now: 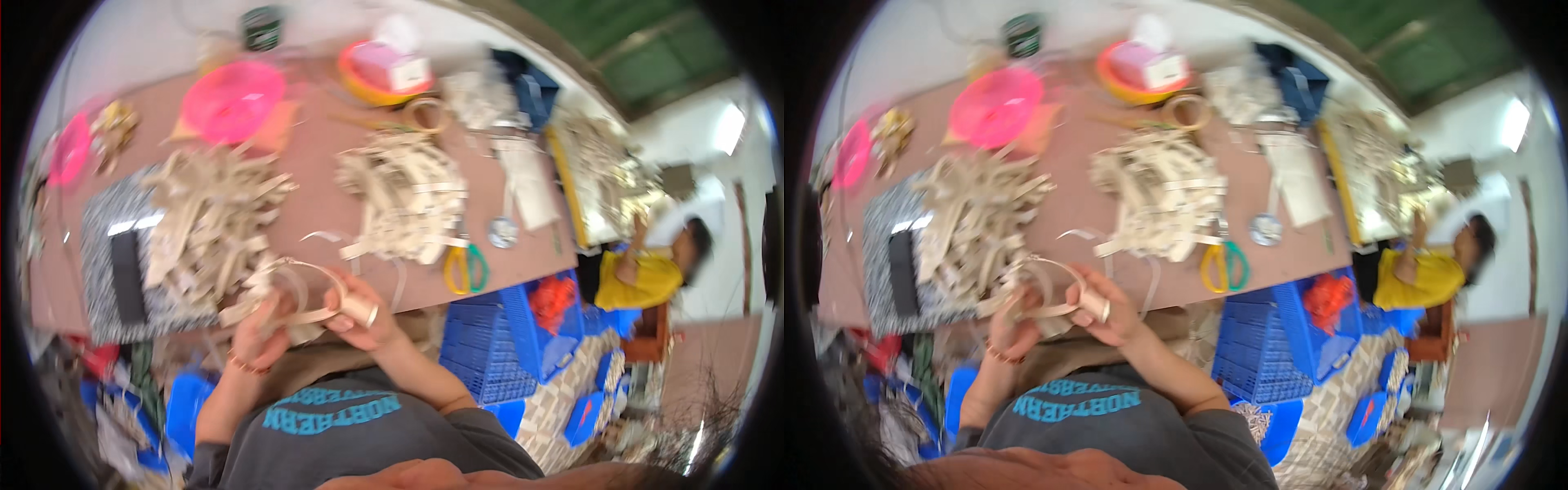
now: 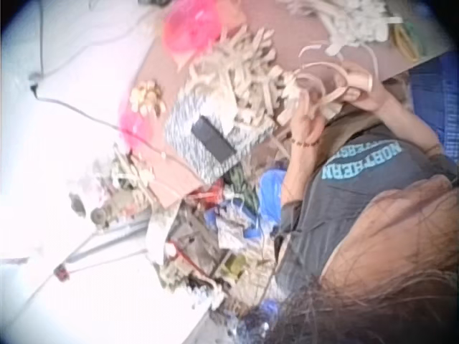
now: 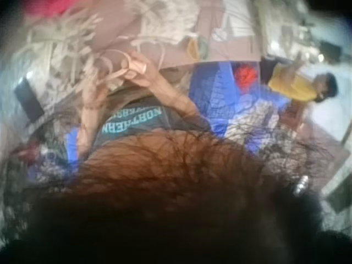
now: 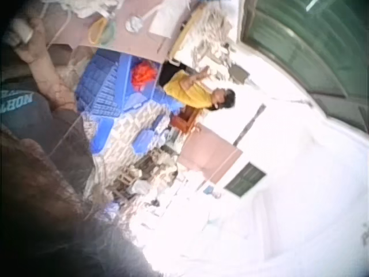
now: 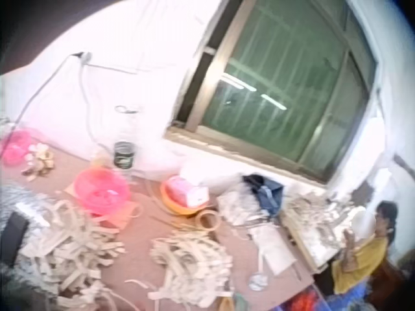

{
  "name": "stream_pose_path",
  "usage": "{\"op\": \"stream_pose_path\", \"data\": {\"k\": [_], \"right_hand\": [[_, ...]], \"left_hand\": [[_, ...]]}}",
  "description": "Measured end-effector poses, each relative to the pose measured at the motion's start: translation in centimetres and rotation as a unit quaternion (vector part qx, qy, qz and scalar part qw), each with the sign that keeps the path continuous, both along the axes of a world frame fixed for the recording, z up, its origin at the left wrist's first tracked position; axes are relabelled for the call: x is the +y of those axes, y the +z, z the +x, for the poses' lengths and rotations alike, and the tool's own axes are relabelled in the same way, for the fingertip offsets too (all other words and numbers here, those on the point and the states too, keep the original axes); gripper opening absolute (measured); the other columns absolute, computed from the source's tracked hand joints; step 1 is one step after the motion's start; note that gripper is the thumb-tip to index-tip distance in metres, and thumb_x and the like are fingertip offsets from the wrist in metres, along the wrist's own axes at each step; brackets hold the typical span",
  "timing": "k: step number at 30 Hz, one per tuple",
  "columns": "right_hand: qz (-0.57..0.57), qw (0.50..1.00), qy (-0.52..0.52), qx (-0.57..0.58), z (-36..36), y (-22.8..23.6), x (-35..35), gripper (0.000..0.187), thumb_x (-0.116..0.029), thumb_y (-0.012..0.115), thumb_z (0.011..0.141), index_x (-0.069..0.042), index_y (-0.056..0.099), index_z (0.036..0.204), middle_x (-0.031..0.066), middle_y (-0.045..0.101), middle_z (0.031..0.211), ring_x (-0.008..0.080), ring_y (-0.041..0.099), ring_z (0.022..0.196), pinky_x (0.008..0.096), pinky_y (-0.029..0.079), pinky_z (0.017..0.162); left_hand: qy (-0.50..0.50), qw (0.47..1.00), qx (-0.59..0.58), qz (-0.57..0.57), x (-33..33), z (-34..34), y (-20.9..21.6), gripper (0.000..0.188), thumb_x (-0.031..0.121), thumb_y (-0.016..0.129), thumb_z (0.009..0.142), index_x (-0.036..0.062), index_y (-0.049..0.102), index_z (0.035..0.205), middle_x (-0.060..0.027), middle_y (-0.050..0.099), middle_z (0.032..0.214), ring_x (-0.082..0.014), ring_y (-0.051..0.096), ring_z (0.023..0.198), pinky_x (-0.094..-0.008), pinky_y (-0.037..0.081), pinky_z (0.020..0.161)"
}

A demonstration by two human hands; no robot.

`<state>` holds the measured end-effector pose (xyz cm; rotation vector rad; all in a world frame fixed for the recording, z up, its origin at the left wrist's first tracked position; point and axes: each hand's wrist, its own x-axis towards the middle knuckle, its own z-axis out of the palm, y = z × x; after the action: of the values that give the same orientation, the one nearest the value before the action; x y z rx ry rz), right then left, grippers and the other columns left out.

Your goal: The person cuts beige fabric strips into smaller pieces using yellow-handled scissors and then folds the cut pieces into a small bundle. The workspace is cluttered with piles of fabric strips and various tools.

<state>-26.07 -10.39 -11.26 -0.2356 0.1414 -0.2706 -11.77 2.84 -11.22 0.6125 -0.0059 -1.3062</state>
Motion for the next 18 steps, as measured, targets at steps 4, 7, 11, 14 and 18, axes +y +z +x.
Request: {"op": "stream_pose_path", "data": {"k": [4,7,11,14,18], "right_hand": [[-0.106,0.991,-0.029,-0.074,0.3,1.1,-1.6,0.033,-0.028,0.047,0.093,-0.006,0.050,0.118,0.0005,0.045,0.076,0.0076,0.038,0.063,0.0183,0.035,0.058],[-0.123,0.988,-0.042,-0.079,-0.1,0.9,-1.8,0.023,-0.026,0.051,0.091,-0.007,0.056,0.103,-0.0016,0.043,0.072,0.0059,0.037,0.062,0.0167,0.033,0.058],[-0.187,0.980,-0.063,-0.002,0.5,2.3,-2.8,0.013,-0.020,0.056,0.089,-0.007,0.055,0.093,-0.0013,0.048,0.075,0.0037,0.037,0.061,0.0163,0.031,0.054],[-0.246,0.964,-0.058,0.085,0.3,3.1,-3.6,0.008,-0.011,0.058,0.087,-0.009,0.056,0.094,-0.0008,0.054,0.082,0.0024,0.042,0.063,0.0164,0.033,0.054],[-0.390,0.909,-0.021,0.144,0.6,3.6,-2.1,0.008,-0.007,0.059,0.086,-0.008,0.056,0.094,-0.0023,0.055,0.085,0.0028,0.048,0.071,0.0173,0.037,0.058]], "left_hand": [[0.034,0.997,-0.023,-0.071,0.7,0.7,0.7,0.017,0.027,0.057,0.089,0.0115,0.050,0.091,-0.0004,0.049,0.076,-0.0098,0.043,0.065,-0.0225,0.037,0.062],[0.025,0.992,-0.103,-0.074,0.8,0.7,2.3,0.019,0.026,0.058,0.087,0.0076,0.054,0.090,-0.0037,0.051,0.074,-0.0111,0.044,0.064,-0.0215,0.035,0.056],[-0.043,0.961,-0.262,-0.076,0.2,1.8,3.6,0.021,0.023,0.067,0.079,0.0051,0.057,0.084,-0.0033,0.052,0.068,-0.0097,0.047,0.061,-0.0230,0.037,0.055],[-0.094,0.949,-0.302,0.001,0.6,2.6,5.2,0.019,0.017,0.070,0.076,0.0042,0.059,0.086,-0.0005,0.055,0.074,-0.0072,0.049,0.067,-0.0228,0.038,0.058],[-0.131,0.912,-0.379,0.084,0.6,3.2,5.3,0.014,0.014,0.069,0.079,0.0038,0.061,0.085,0.0048,0.054,0.074,-0.0039,0.046,0.067,-0.0214,0.036,0.058]]}}
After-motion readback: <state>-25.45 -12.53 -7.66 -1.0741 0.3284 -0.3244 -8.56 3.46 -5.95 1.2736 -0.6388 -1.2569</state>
